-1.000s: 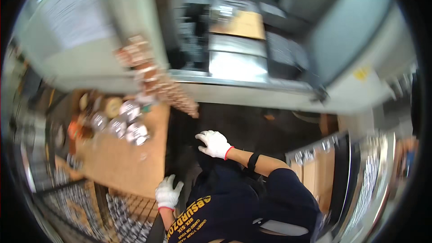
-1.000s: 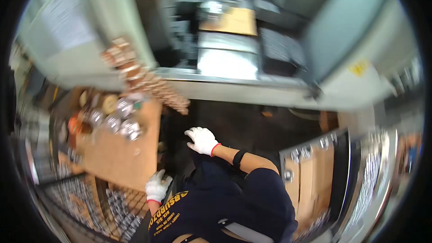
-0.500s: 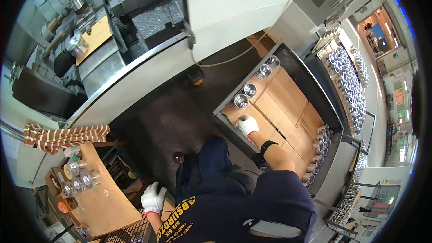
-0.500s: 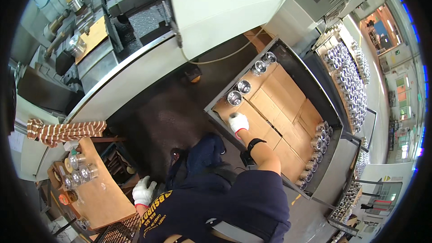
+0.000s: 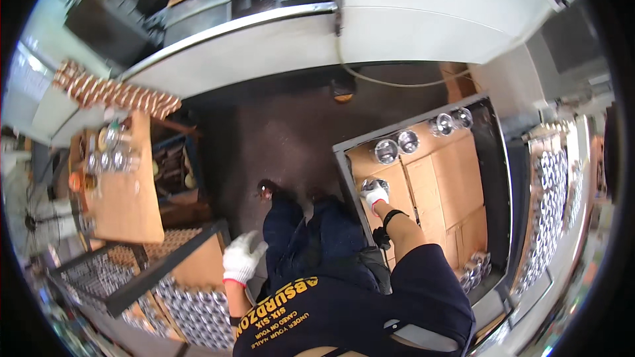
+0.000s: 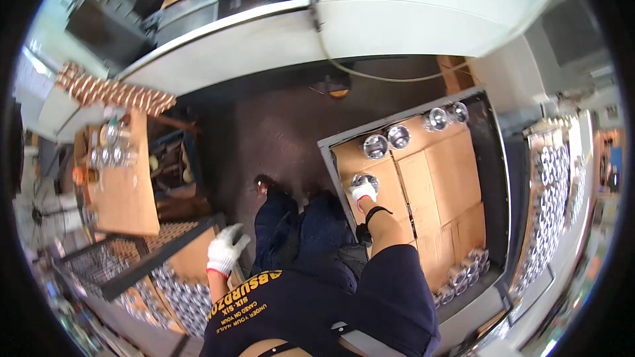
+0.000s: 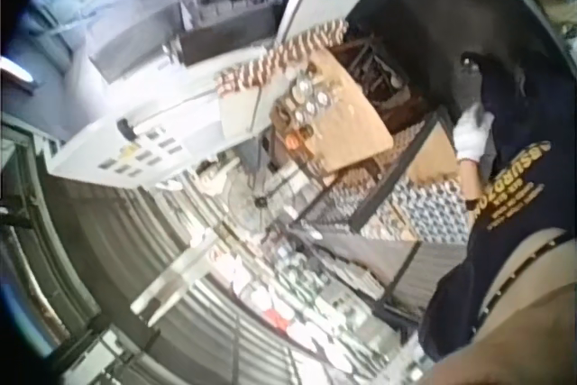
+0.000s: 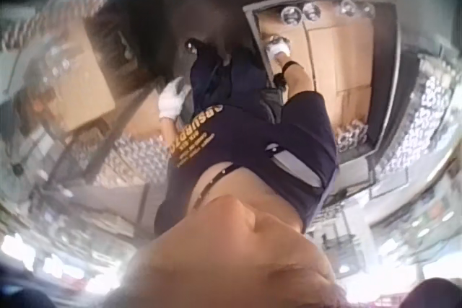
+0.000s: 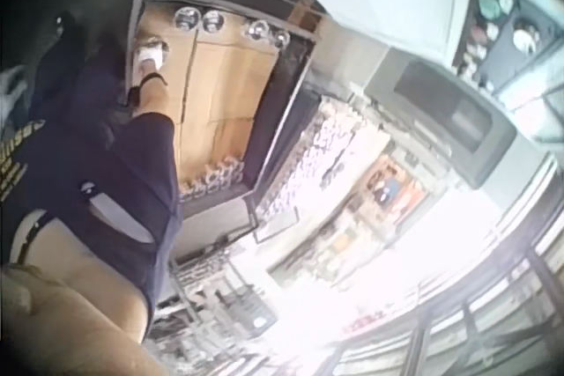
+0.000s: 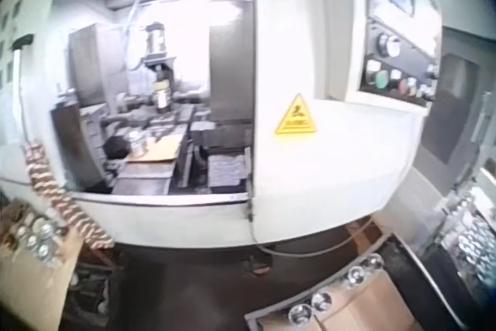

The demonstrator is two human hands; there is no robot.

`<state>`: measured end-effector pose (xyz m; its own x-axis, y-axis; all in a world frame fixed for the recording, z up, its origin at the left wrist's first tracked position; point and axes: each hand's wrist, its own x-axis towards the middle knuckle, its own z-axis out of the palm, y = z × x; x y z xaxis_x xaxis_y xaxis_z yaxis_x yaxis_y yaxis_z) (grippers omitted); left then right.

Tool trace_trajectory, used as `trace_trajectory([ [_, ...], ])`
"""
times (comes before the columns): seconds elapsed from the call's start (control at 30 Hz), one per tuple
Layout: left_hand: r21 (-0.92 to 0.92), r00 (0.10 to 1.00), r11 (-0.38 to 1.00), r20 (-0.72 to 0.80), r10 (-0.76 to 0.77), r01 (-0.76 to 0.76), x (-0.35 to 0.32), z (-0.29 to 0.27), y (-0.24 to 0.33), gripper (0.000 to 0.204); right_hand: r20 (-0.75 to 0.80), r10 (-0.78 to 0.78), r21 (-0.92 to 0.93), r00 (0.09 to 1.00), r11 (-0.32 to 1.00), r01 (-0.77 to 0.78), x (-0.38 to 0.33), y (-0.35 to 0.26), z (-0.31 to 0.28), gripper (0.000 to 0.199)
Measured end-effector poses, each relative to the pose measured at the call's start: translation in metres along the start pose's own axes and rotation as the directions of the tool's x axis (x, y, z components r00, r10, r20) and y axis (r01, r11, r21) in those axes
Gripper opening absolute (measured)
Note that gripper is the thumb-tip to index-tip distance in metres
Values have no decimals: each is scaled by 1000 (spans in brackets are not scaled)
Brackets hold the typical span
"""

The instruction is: Operating a CNC machine to process and inspect metal piston parts.

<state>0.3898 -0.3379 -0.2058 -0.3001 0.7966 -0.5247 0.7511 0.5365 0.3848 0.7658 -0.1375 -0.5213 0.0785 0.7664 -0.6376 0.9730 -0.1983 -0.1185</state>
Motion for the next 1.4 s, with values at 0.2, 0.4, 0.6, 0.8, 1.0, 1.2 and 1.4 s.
trace_trajectory([
  [0.2, -8, 962, 962, 16, -273, 273, -49, 5, -22, 53, 200, 41, 622, 979, 767, -159, 0, 4, -52, 33],
  [0.4, -55, 908, 933, -216, -359, 355, -69, 6, -26, 50, -4, -142, 485, 990, 865, 126, -59, 12, -161, 40],
  [0.6, -427, 813, 888, -448, -371, 170, -41, 15, -2, 47, -430, -687, -354, 586, 725, 591, -148, -61, -248, 28],
  [0.8, -800, 879, 584, -371, -301, -137, -11, 8, 24, 42, -341, -893, -96, 295, 345, 934, -233, -186, -267, 32],
  [1.0, -708, 992, -704, -117, 44, -53, 11, -32, -12, 48, 323, -881, 946, 345, 307, -102, -297, -317, -253, 57],
  [1.2, -271, 907, -928, -401, -133, -256, -11, -77, -84, 48, 644, -616, 701, 455, 712, -28, -341, -458, -191, 44],
  [1.4, -327, 896, -851, -316, -311, -411, -38, -132, -155, 54, 695, -698, 619, 172, 702, 352, -366, -563, -142, 38],
])
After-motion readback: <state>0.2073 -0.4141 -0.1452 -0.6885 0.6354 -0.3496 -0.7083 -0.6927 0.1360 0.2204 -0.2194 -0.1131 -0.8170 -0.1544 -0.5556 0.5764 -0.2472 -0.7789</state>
